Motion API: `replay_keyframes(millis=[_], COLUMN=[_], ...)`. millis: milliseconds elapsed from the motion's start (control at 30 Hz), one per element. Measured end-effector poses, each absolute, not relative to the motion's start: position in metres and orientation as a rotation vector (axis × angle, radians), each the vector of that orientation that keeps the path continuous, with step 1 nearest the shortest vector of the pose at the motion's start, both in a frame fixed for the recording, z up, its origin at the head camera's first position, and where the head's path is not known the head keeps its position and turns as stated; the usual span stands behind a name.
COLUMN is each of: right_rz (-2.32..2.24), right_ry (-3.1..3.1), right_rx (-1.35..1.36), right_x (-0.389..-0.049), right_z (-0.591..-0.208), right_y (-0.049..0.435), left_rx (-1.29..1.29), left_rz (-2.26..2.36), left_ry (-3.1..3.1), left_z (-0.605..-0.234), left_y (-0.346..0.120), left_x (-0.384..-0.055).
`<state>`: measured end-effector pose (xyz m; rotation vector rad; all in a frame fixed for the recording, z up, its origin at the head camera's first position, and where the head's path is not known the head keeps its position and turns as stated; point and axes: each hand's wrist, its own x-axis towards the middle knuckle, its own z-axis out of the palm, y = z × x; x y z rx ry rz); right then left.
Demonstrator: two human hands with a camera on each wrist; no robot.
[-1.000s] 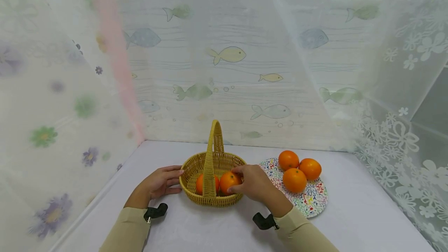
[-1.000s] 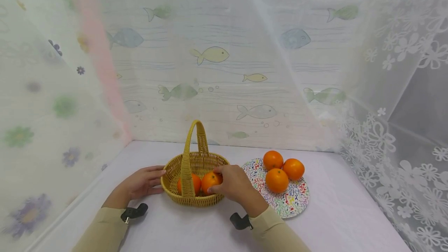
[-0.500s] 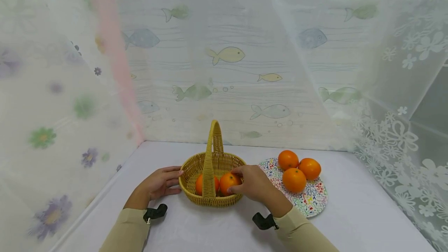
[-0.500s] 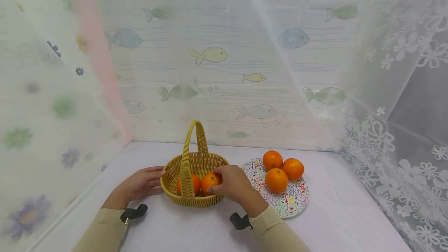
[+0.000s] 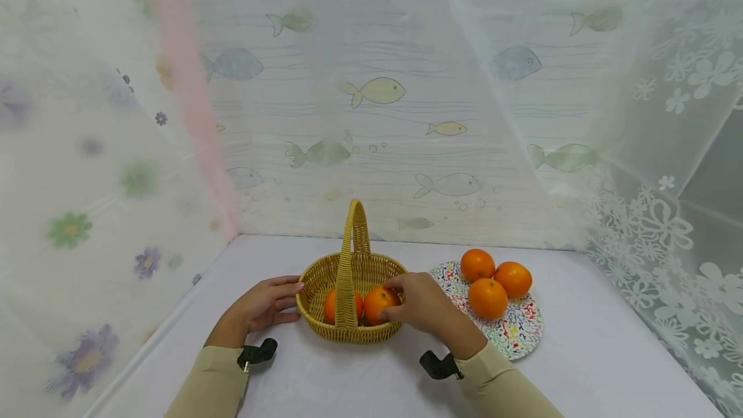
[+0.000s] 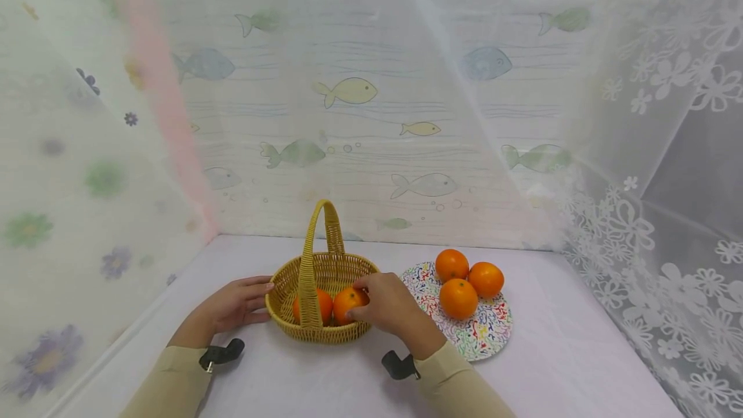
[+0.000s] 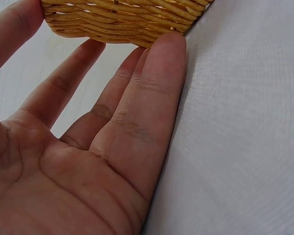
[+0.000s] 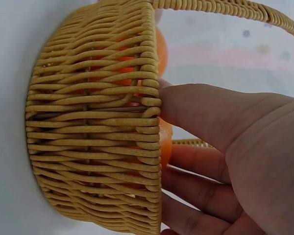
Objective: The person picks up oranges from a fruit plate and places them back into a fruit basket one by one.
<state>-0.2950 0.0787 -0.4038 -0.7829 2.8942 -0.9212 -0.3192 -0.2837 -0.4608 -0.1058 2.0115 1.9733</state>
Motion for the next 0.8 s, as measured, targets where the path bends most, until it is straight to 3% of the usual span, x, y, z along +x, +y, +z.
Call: replay_keyframes(millis=[800], right_rz=[-0.949], right_ry=[2.895], right_rx=[-0.775], right_x=[-0.296], right_z=[-0.393], right_y=[0.094], left_rx=[-0.106], left_rz=[1.962], left_ry=[2.014], left_z=[-0.459], left_y=[-0.284], left_x=[-0.317])
